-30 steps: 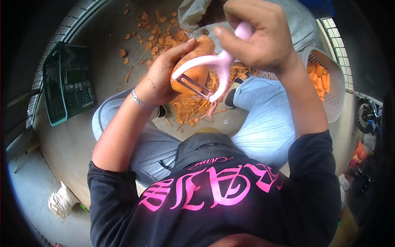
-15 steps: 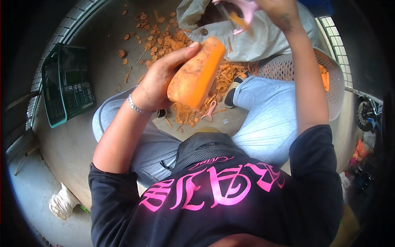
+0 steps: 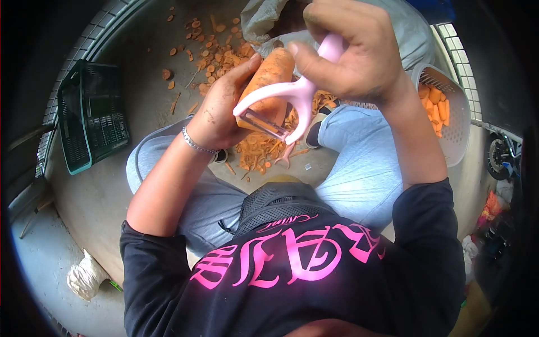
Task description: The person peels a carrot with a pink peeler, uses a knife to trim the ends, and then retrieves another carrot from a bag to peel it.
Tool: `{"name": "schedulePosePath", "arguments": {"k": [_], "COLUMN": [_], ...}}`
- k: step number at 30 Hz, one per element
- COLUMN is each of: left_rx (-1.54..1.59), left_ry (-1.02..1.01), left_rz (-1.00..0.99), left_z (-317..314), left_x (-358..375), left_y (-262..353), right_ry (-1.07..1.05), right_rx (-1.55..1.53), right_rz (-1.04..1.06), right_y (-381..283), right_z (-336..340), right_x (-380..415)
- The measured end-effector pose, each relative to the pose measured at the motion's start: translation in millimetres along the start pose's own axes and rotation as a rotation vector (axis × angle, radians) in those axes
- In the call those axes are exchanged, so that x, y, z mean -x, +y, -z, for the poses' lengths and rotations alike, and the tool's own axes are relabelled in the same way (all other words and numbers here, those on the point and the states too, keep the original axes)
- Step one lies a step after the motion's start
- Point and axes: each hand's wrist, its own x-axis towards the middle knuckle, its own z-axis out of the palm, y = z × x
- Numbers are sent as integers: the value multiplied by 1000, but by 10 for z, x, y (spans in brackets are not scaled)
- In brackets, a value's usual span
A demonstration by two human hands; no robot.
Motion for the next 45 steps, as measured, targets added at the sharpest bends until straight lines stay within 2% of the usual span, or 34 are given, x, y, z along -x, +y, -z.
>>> {"name": "schedulePosePath", "arguments": {"k": [5, 7, 9, 14, 17, 23, 26, 29, 34, 35, 38, 41, 42, 44, 45], "left_rx": [-70, -157, -161, -52, -186, 29, -7, 4, -116, -119, -368, -158, -230, -209, -198], "left_ry": [-42, 70, 77, -61, 66, -26, 26, -8, 54, 58, 359, 131, 238, 201, 180], "left_rz": [12, -13, -9, -5, -57, -21, -8, 32, 1, 8, 2, 104, 82, 82, 82], "left_z": [84, -85, -123, 71, -13, 92, 80, 140, 30, 12, -280, -45, -78, -116, -134], "left_x": [9, 47, 52, 34, 57, 35, 34, 23, 69, 68, 127, 124, 101, 146, 157], "left_y": [-6, 8, 12, -34, -39, -67, -57, -48, -27, -12, -8, -44, -57, -34, -15], "right_ry": [-12, -26, -28, 11, 10, 1, 16, 24, -22, -33, -92, -60, -56, -33, -4], "right_rx": [29, 22, -10, -26, 17, 35, 43, 36, -58, -71, -71, 98, 176, 288, 194], "right_rz": [79, 57, 26, 34, 35, 37, 38, 44, 48, 13, -169, -216, -256, -348, -434], "right_y": [7, -35, -34, 9, -46, 30, -30, 28, 92, 122, 210, 505, 549, 720, 745], "right_z": [1, 19, 19, -22, 12, 38, 45, 16, -31, -44, -17, 124, 162, 228, 272], "right_x": [16, -1, 8, 37, -10, 22, -19, 13, 18, 32, 94, 116, 113, 120, 141]}}
